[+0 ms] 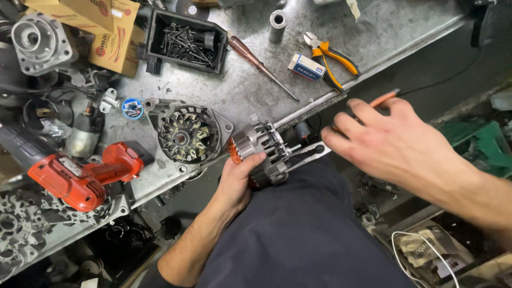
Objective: The recorder is disassembling and reassembling an automotive alternator at a workbench, using various tools.
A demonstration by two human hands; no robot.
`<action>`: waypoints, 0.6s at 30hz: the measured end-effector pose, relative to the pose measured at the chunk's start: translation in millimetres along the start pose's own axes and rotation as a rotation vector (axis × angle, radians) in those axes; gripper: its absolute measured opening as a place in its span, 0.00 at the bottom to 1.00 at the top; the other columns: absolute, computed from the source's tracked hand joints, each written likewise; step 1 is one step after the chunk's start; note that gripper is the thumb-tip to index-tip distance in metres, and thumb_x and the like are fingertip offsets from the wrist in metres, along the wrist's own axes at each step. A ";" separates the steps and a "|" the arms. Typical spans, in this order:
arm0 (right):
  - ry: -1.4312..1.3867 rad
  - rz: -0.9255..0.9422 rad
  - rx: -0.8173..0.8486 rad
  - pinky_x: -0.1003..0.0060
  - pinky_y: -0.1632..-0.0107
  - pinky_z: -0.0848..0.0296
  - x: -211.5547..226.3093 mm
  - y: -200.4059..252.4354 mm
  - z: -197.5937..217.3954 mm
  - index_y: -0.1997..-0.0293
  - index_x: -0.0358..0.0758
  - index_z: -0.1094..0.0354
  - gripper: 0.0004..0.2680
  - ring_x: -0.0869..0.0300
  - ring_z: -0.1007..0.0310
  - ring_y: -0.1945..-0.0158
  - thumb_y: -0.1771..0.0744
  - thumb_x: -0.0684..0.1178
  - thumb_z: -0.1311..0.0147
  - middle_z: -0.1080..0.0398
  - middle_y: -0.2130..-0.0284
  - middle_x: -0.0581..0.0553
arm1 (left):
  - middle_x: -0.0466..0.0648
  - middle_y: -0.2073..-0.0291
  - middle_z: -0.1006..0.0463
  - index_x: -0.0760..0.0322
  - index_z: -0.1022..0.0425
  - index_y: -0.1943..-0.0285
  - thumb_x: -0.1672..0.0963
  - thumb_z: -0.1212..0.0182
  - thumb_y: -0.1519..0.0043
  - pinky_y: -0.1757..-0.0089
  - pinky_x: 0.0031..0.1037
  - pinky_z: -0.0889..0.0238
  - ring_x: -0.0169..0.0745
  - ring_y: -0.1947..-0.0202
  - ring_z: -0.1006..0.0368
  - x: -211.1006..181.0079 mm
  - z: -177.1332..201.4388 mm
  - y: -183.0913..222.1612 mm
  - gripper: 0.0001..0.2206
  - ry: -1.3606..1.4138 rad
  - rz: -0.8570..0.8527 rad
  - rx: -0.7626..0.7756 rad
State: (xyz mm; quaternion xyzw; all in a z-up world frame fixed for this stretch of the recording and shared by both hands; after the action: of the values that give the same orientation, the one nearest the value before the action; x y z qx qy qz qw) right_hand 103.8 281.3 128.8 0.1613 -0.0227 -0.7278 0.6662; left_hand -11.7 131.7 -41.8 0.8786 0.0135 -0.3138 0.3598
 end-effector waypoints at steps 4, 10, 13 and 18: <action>0.076 0.011 -0.029 0.57 0.60 0.27 2.1 -7.8 14.9 0.47 0.50 0.33 0.13 0.58 0.29 0.46 0.36 0.52 0.50 0.31 0.61 0.53 | 0.49 0.56 0.19 0.69 0.24 0.45 0.61 0.38 0.38 0.55 0.36 0.27 0.40 0.57 0.22 -8.4 -8.0 -5.6 0.13 -0.031 0.014 -0.039; -0.038 -0.059 0.258 0.60 0.63 0.25 -1.3 -5.7 -13.5 0.43 0.49 0.35 0.16 0.58 0.29 0.49 0.37 0.49 0.48 0.31 0.58 0.53 | 0.48 0.58 0.18 0.67 0.23 0.47 0.60 0.37 0.39 0.56 0.35 0.26 0.39 0.59 0.21 -6.9 -4.2 -5.9 0.12 -0.006 0.048 -0.082; -0.100 -0.077 0.316 0.60 0.63 0.24 1.0 -6.3 -15.4 0.41 0.47 0.36 0.17 0.56 0.28 0.49 0.37 0.47 0.47 0.31 0.56 0.52 | 0.48 0.58 0.18 0.68 0.23 0.47 0.60 0.37 0.39 0.56 0.35 0.26 0.39 0.59 0.21 -6.7 -6.2 -7.0 0.12 -0.003 0.048 -0.066; -0.192 -0.076 0.399 0.59 0.61 0.23 2.5 -5.3 -24.9 0.40 0.45 0.38 0.18 0.56 0.28 0.49 0.37 0.45 0.47 0.31 0.52 0.50 | 0.50 0.58 0.18 0.69 0.23 0.48 0.59 0.37 0.39 0.58 0.35 0.25 0.40 0.61 0.20 -10.0 -8.7 -10.0 0.12 0.008 0.088 -0.069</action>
State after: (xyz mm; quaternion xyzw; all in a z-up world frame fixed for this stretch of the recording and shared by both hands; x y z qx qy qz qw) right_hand 105.1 284.0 103.4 0.2206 -0.2235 -0.7455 0.5879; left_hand -17.5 146.7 -37.7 0.8666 -0.0126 -0.2934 0.4034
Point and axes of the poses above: each hand's wrist, its own y-axis away from the middle knuckle, its own z-axis out of the back of the hand, x = y × z, the point moved 10 cm from there along -y, towards the middle knuckle
